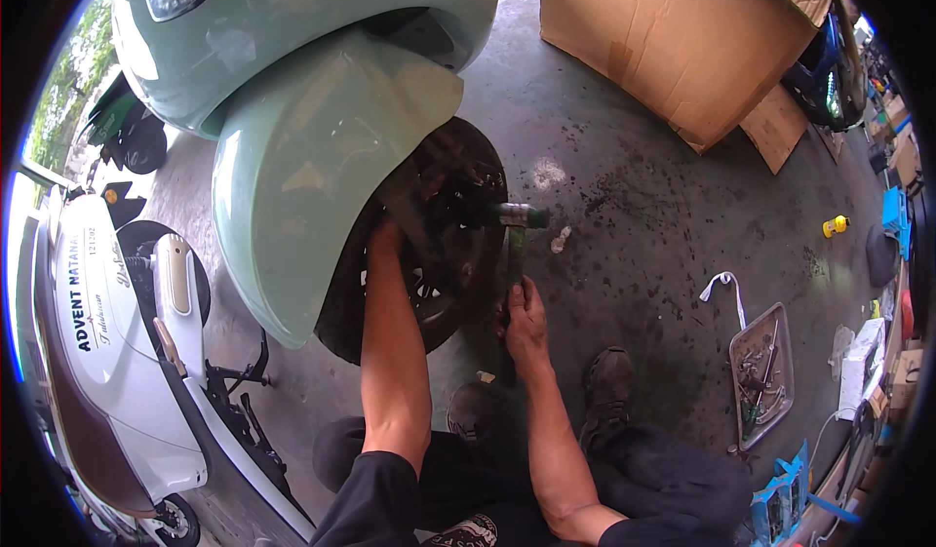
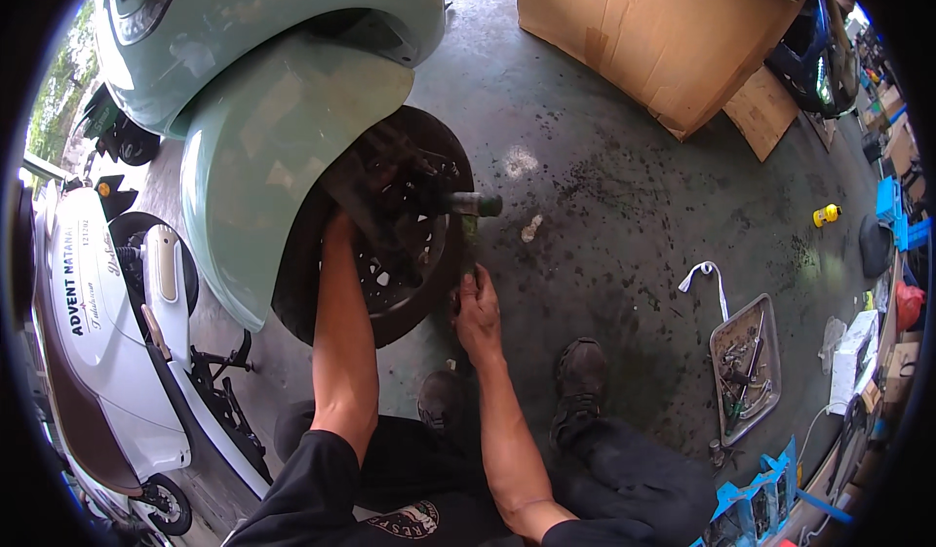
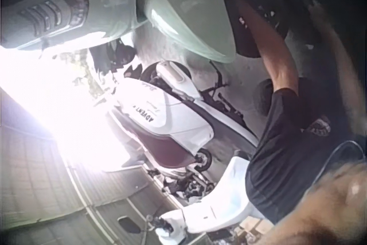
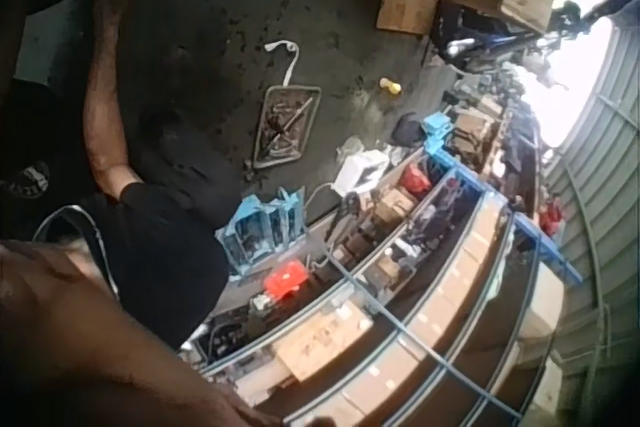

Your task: The person uses a mallet to tap on the brake assembly of a scooter and then uses a screwdriver to tighten components on the wheel assembly. The person also selects and handles various small parts and tools from a metal tray and a blue organizer.

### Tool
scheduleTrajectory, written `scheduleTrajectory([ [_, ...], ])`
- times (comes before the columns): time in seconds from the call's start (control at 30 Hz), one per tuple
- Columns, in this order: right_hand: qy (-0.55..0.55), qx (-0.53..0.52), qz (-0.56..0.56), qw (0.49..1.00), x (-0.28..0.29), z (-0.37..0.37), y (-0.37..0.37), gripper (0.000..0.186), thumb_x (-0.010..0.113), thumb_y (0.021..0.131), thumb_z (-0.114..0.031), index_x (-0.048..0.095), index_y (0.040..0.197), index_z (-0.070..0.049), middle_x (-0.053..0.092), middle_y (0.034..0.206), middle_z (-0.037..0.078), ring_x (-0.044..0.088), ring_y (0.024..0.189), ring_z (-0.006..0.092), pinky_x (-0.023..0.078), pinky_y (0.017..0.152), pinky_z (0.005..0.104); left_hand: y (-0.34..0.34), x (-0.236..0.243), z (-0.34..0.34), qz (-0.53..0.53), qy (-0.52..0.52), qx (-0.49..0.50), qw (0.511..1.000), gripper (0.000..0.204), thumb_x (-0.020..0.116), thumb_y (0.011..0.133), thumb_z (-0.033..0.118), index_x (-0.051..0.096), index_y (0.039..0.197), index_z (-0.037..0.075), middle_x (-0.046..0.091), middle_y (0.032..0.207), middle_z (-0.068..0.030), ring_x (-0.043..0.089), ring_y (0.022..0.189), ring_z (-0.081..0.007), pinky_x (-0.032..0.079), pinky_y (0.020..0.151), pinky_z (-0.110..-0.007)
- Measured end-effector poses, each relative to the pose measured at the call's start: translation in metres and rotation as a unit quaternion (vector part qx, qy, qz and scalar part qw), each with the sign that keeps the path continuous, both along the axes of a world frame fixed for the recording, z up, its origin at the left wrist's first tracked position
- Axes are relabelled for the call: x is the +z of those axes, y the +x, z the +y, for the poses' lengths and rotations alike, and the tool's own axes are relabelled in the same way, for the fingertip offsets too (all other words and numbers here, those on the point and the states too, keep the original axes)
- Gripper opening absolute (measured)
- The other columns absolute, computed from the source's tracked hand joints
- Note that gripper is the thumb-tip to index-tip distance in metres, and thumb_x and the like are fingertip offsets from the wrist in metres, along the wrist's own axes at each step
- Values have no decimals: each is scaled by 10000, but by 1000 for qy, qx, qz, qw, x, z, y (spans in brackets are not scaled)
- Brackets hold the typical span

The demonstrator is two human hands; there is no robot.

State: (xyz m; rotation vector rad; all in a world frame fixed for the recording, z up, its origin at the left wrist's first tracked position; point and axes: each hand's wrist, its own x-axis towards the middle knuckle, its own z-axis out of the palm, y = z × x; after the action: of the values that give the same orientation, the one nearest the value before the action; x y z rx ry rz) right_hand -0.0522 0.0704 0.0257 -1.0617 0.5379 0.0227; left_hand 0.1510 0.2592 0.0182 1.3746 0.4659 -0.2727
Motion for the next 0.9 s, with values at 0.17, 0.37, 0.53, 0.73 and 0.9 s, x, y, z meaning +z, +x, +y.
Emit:
scheduleTrajectory([
  [0.17,-138,-21,-26,990,-16,24,11,365,434,1006,-363,464,1220,-69,477,745,-17,442,562,55,398,463,227,12,5,-12,-1,19,-48,999,541,404,967,375,433,1367,12,456,1400,-107,402,1290,-262,313,1069,-355],
  [0.37,-126,-10,2,992,-10,15,8,329,426,1008,-362,495,1134,-66,472,726,-14,443,551,62,391,447,229,23,15,-15,-6,49,-104,993,530,403,969,364,438,1362,11,460,1395,-110,409,1286,-261,318,1064,-355],
  [0.53,-77,-2,2,997,3,11,9,318,417,1009,-365,502,1091,-69,472,718,-6,463,571,69,390,447,229,28,19,-13,-8,65,-134,989,520,402,969,354,442,1358,10,464,1391,-113,415,1282,-260,323,1060,-356],
  [0.73,-320,-80,-88,940,-32,35,20,343,416,1007,-368,512,1059,-42,502,726,19,472,536,90,396,456,263,27,20,-26,-11,72,-161,984,509,401,970,342,446,1353,10,468,1387,-117,422,1278,-259,329,1056,-356],
  [0.9,-318,-13,-76,945,-37,0,19,316,426,1004,-361,516,1011,-58,499,688,12,458,515,90,388,451,266,27,16,-31,-11,77,-174,982,499,400,971,332,450,1348,9,472,1383,-120,428,1274,-259,334,1052,-356],
])
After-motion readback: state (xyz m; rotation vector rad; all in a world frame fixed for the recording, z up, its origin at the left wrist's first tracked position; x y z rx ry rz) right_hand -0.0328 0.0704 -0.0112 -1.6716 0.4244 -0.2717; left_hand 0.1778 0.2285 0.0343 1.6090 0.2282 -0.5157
